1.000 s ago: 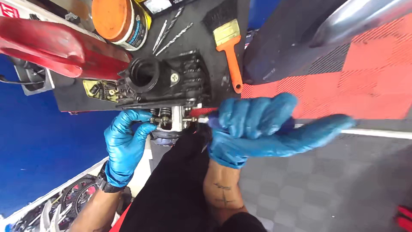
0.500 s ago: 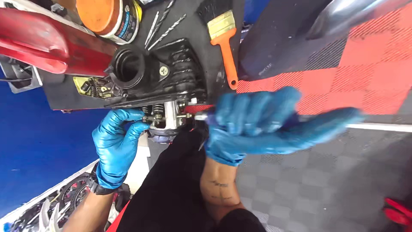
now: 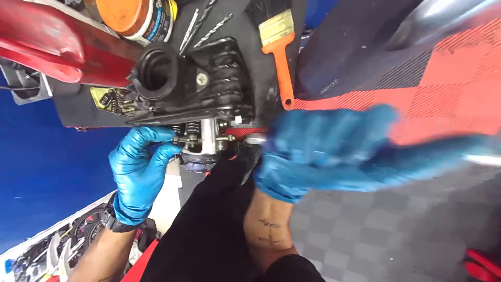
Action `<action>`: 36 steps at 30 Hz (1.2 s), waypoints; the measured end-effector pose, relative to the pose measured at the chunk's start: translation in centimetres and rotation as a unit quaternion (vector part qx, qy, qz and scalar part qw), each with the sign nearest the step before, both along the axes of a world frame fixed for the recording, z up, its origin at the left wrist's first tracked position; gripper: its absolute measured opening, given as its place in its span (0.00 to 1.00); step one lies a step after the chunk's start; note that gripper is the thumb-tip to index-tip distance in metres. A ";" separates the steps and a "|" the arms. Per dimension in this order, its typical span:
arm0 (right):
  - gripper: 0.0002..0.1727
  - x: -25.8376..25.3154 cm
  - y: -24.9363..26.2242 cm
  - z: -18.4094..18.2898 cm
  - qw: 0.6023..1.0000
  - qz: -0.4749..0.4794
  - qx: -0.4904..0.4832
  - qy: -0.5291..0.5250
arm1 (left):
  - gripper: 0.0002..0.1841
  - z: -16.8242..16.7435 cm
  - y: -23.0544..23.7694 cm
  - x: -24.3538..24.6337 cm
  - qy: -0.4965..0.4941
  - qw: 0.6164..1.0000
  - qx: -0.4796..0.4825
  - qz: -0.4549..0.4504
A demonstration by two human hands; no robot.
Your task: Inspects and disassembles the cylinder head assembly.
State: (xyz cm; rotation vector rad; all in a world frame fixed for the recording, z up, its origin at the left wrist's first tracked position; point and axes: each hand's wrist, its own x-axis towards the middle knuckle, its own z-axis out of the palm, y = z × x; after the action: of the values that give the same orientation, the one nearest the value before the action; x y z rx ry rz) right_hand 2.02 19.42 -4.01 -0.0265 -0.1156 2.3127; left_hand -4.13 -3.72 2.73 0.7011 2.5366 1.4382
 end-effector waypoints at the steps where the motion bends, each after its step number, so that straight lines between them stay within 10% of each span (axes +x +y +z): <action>1: 0.37 0.3 1.2 -0.3 1.000 -0.015 0.014 0.007 | 0.10 -0.1 0.0 -0.2 0.002 1.000 0.006 0.000; 21: 0.32 -1.0 -1.8 0.7 0.994 0.056 0.081 -0.038 | 0.09 -0.3 -0.3 -0.1 -0.019 1.000 0.019 -0.006; 25: 0.08 3.0 -1.6 -0.5 0.897 0.123 0.337 -0.257 | 0.08 -1.2 -0.4 -0.5 0.000 0.999 0.044 -0.011; 31: 0.22 2.7 -6.4 2.0 0.755 0.136 0.484 -0.421 | 0.15 -3.1 -1.7 -0.6 0.061 0.998 0.022 0.028; 36: 0.03 1.6 -5.7 2.8 0.760 0.207 0.432 -0.440 | 0.15 -5.6 -3.3 0.1 -0.032 0.997 0.046 0.054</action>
State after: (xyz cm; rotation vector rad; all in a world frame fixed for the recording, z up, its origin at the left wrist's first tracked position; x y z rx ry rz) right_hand 3.64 13.73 -1.17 -0.6746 -1.7981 2.2270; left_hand -3.98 -6.97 -2.91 0.5279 2.5087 1.5938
